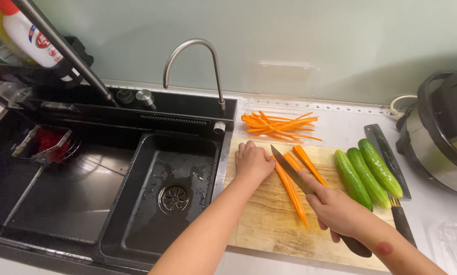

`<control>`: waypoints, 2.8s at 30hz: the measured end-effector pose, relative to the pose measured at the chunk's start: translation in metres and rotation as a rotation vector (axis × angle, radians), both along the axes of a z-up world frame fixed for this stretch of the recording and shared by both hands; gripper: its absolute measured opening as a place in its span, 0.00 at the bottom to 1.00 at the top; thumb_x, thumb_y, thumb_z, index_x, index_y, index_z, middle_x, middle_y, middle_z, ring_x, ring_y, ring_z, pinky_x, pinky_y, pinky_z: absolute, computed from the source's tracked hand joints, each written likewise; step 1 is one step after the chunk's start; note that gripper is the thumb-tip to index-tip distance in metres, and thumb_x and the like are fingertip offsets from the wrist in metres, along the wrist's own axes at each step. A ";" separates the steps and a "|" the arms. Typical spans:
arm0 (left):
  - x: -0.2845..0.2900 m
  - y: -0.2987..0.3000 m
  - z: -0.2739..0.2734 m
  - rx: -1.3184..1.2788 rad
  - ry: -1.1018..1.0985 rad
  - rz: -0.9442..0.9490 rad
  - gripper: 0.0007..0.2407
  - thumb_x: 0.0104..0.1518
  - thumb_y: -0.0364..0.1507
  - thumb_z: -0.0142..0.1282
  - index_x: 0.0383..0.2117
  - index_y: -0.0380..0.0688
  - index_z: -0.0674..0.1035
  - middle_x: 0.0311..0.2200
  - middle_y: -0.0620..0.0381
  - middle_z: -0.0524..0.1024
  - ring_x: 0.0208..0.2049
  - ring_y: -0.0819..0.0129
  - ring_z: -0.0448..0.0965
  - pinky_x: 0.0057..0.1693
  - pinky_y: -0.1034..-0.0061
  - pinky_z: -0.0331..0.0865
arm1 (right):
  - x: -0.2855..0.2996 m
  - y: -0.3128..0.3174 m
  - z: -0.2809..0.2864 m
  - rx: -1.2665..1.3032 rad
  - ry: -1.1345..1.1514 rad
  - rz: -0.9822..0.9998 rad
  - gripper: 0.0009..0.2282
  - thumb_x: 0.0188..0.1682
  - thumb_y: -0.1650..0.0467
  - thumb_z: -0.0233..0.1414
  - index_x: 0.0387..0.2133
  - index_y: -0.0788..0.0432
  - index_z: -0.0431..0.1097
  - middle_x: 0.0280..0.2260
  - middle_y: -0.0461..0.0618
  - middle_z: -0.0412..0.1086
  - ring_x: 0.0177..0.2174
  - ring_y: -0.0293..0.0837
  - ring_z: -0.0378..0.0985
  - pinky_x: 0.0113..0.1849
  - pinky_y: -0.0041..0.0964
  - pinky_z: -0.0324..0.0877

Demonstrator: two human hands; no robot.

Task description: Cut a carrot into thin strips on a wooden cutting board.

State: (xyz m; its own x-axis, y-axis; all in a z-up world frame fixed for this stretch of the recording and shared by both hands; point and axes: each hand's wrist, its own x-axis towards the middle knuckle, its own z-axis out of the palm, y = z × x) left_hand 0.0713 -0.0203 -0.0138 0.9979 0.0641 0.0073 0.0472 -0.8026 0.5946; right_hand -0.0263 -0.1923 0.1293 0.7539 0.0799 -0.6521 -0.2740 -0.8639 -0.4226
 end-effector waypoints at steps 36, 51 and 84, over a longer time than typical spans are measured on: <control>0.007 0.000 -0.010 0.025 0.079 0.040 0.07 0.47 0.39 0.66 0.19 0.54 0.85 0.46 0.57 0.73 0.54 0.55 0.65 0.62 0.64 0.60 | -0.075 -0.050 -0.003 -0.131 0.191 0.024 0.28 0.59 0.65 0.34 0.74 0.27 0.40 0.16 0.53 0.63 0.10 0.46 0.68 0.17 0.39 0.73; 0.008 0.001 -0.011 -0.012 0.100 0.042 0.07 0.47 0.38 0.67 0.17 0.54 0.85 0.45 0.59 0.72 0.54 0.57 0.65 0.63 0.66 0.59 | -0.064 -0.218 -0.042 -0.041 0.141 -0.020 0.29 0.58 0.64 0.38 0.72 0.25 0.40 0.15 0.53 0.64 0.10 0.46 0.68 0.17 0.40 0.72; 0.011 0.010 -0.013 -0.049 0.119 -0.010 0.07 0.43 0.40 0.69 0.17 0.55 0.85 0.45 0.58 0.72 0.53 0.56 0.67 0.62 0.68 0.61 | -0.007 0.017 -0.001 -0.018 -0.008 -0.014 0.28 0.56 0.65 0.39 0.70 0.29 0.39 0.18 0.57 0.72 0.11 0.48 0.71 0.20 0.44 0.75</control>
State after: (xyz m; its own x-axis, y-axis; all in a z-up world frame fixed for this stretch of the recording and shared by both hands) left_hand 0.0824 -0.0106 -0.0270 0.9922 0.0516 -0.1136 0.1117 -0.7732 0.6242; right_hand -0.0329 -0.1754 0.1282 0.7602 0.0578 -0.6472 -0.2826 -0.8675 -0.4094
